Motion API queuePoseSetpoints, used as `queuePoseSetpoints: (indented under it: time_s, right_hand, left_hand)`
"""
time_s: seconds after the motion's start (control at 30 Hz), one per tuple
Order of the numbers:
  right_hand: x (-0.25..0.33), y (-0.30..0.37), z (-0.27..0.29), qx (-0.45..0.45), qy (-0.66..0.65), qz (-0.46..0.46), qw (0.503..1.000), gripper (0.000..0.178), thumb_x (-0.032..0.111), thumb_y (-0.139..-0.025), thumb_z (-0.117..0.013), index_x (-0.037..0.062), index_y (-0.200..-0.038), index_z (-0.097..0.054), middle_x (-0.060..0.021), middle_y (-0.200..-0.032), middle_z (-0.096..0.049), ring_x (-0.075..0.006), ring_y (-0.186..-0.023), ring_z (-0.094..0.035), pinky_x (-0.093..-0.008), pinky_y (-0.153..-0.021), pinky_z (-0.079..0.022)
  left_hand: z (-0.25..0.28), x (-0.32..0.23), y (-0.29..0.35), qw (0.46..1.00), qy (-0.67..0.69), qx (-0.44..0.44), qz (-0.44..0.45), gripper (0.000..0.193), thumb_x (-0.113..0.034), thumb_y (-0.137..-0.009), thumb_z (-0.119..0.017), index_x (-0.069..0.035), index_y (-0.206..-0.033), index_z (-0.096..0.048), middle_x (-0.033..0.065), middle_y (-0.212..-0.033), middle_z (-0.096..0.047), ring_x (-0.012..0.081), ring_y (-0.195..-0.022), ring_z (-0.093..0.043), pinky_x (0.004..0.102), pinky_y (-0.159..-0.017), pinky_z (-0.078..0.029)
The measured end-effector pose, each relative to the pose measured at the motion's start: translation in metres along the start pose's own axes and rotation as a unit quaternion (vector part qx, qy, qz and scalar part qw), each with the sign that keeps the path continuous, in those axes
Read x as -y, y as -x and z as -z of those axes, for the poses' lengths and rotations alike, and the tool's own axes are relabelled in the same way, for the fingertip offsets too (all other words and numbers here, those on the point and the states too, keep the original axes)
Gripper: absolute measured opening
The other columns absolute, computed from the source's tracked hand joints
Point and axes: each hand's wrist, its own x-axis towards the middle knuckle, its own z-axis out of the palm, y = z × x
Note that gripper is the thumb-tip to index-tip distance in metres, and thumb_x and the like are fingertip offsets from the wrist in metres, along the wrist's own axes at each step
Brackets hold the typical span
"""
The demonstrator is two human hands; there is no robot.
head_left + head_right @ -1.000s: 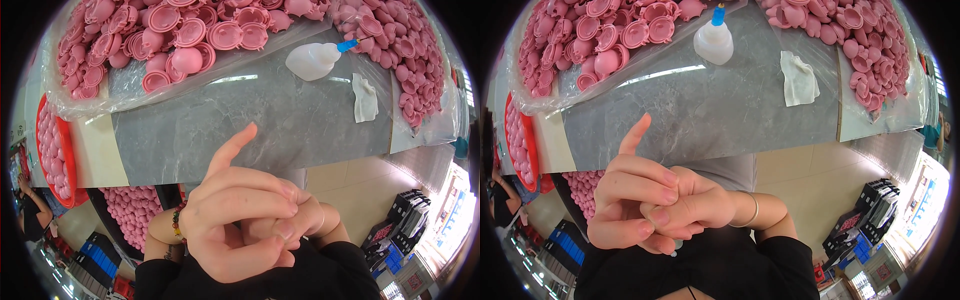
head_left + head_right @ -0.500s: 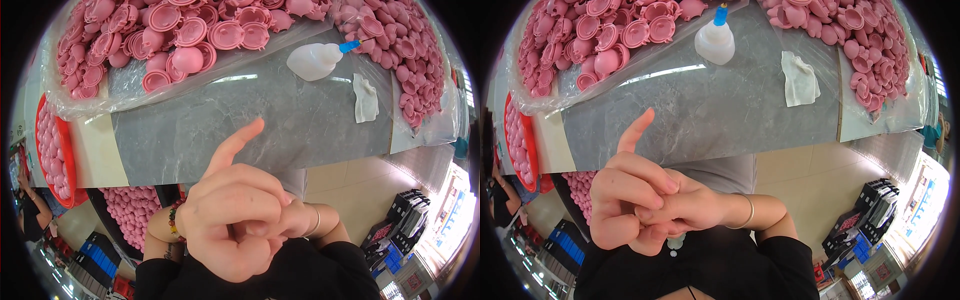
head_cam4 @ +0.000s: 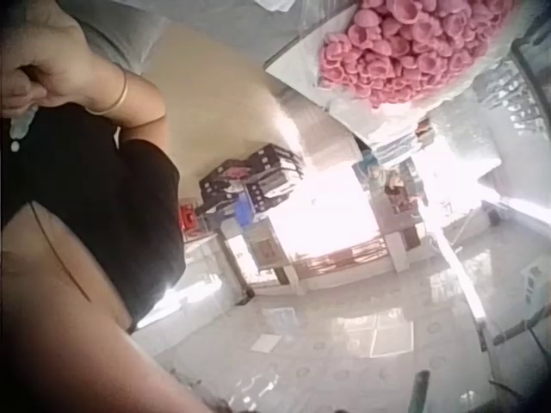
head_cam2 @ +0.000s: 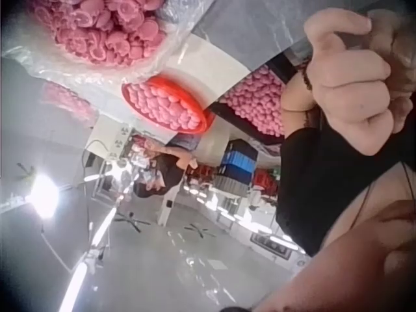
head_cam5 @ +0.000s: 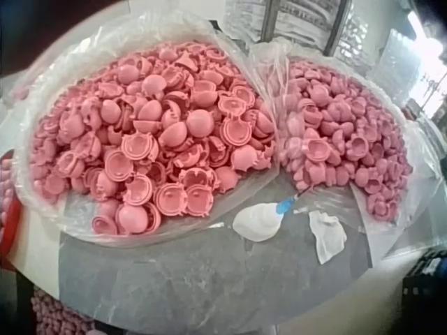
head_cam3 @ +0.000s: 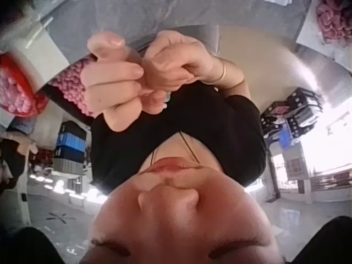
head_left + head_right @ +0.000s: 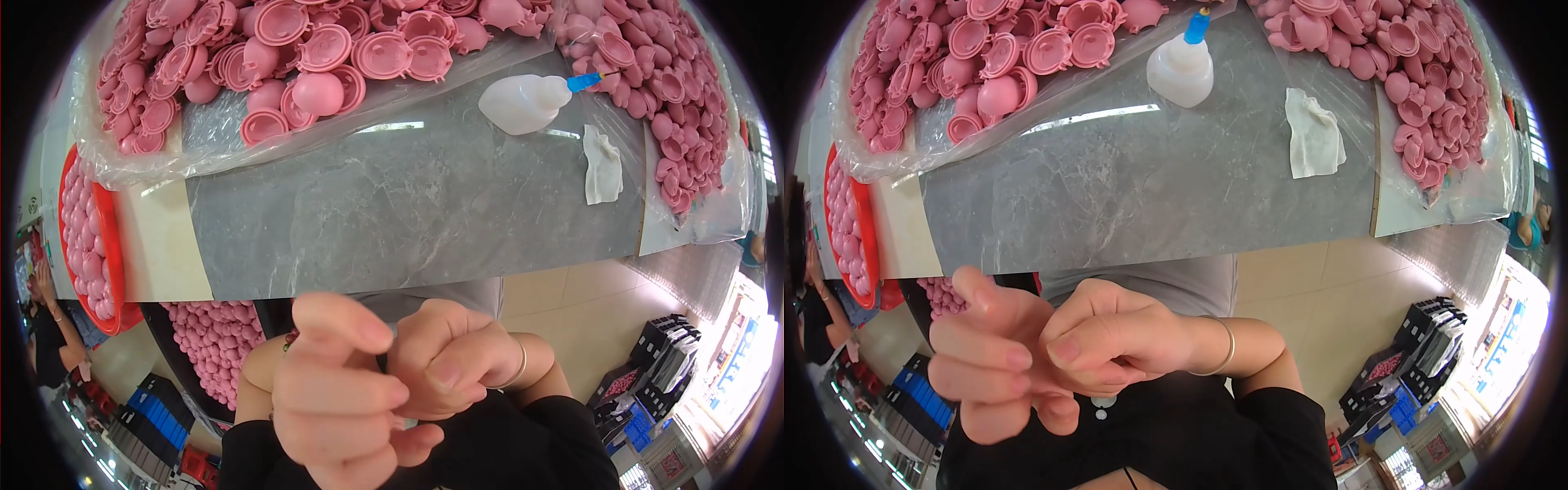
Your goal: The person assembles plastic parts by applying glue from a squeeze bottle and pressing the components together by hand.
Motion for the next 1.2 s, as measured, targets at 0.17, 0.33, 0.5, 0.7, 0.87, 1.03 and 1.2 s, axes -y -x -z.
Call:
queuePoseSetpoints:
  time_s: [0.17, 0.33, 0.5, 0.7, 0.87, 1.03, 1.2]
  right_hand:
    - [0.0, -0.001, 0.0, 0.02, -0.016, 0.011, 1.0, 0.036, 0.01, -0.076, -0.046, 0.0045, -0.042, -0.037, -0.0011, -0.035, -0.035, -0.0093, -0.028, -0.028, -0.0239, -0.029, -0.019]
    - [0.0, 0.0, 0.002, 0.005, -0.011, 0.043, 0.999, 0.027, 0.008, -0.076, -0.045, -0.0021, -0.052, -0.046, -0.0012, -0.035, -0.034, -0.0081, -0.028, -0.027, -0.0236, -0.029, -0.018]
    - [0.009, 0.005, -0.002, -0.009, 0.067, 0.02, 0.998, 0.034, 0.011, -0.081, -0.042, 0.0059, -0.047, -0.039, 0.0012, -0.04, -0.035, -0.0058, -0.037, -0.029, -0.0216, -0.037, -0.023]
    - [0.008, 0.004, -0.004, -0.062, 0.15, 0.075, 0.984, 0.021, 0.008, -0.073, -0.044, -0.0074, -0.064, -0.055, -0.0012, -0.036, -0.037, -0.0083, -0.031, -0.03, -0.0255, -0.035, -0.023]
    - [0.008, 0.004, -0.005, -0.085, 0.171, 0.057, 0.98, 0.032, 0.011, -0.083, -0.04, 0.0051, -0.052, -0.041, 0.0038, -0.047, -0.039, -0.0027, -0.042, -0.029, -0.0189, -0.039, -0.023]
    - [0.005, 0.002, -0.004, -0.092, 0.192, 0.055, 0.976, 0.033, 0.011, -0.084, -0.041, 0.0053, -0.052, -0.041, 0.0041, -0.047, -0.038, -0.0027, -0.043, -0.03, -0.0192, -0.038, -0.023]
    - [0.008, 0.002, 0.003, -0.03, 0.223, 0.093, 0.97, 0.027, 0.012, -0.08, -0.044, 0.0025, -0.054, -0.045, -0.0003, -0.045, -0.041, -0.0087, -0.041, -0.035, -0.023, -0.038, -0.026]
  left_hand:
    - [0.009, -0.007, -0.002, 0.996, -0.068, 0.052, -0.038, 0.029, -0.009, -0.056, -0.055, -0.02, -0.054, -0.029, -0.0069, -0.065, -0.03, 0.0093, -0.063, -0.038, 0.0365, -0.065, -0.022]
    - [0.009, -0.007, -0.004, 0.982, -0.148, 0.117, -0.012, 0.024, -0.009, -0.056, -0.052, -0.019, -0.056, -0.031, -0.0064, -0.065, -0.031, 0.0086, -0.063, -0.041, 0.0386, -0.068, -0.024]
    - [0.009, -0.01, 0.0, 0.977, -0.177, 0.122, -0.004, 0.022, -0.009, -0.056, -0.051, -0.019, -0.058, -0.032, -0.0065, -0.066, -0.032, 0.0086, -0.066, -0.042, 0.0405, -0.068, -0.026]
    - [-0.002, -0.009, -0.004, 0.953, -0.261, 0.152, -0.029, 0.025, -0.008, -0.053, -0.051, -0.02, -0.056, -0.029, -0.0079, -0.064, -0.028, 0.0079, -0.068, -0.036, 0.0395, -0.063, -0.026]
    - [-0.007, -0.011, 0.005, 0.933, -0.335, 0.134, -0.01, 0.033, -0.004, -0.047, -0.046, -0.021, -0.052, -0.018, -0.0082, -0.059, -0.019, 0.0066, -0.065, -0.029, 0.0352, -0.06, -0.022]
    - [-0.036, -0.014, 0.007, 0.859, -0.5, -0.047, 0.095, 0.028, 0.001, -0.036, -0.034, -0.017, -0.045, -0.014, -0.0074, -0.052, -0.018, 0.0122, -0.044, -0.016, 0.0262, -0.049, -0.018]
    - [-0.033, -0.015, 0.016, 0.907, -0.414, -0.017, 0.078, 0.032, 0.003, -0.048, -0.033, -0.018, -0.055, -0.011, -0.0055, -0.062, -0.012, 0.0074, -0.061, -0.021, 0.0306, -0.063, -0.018]
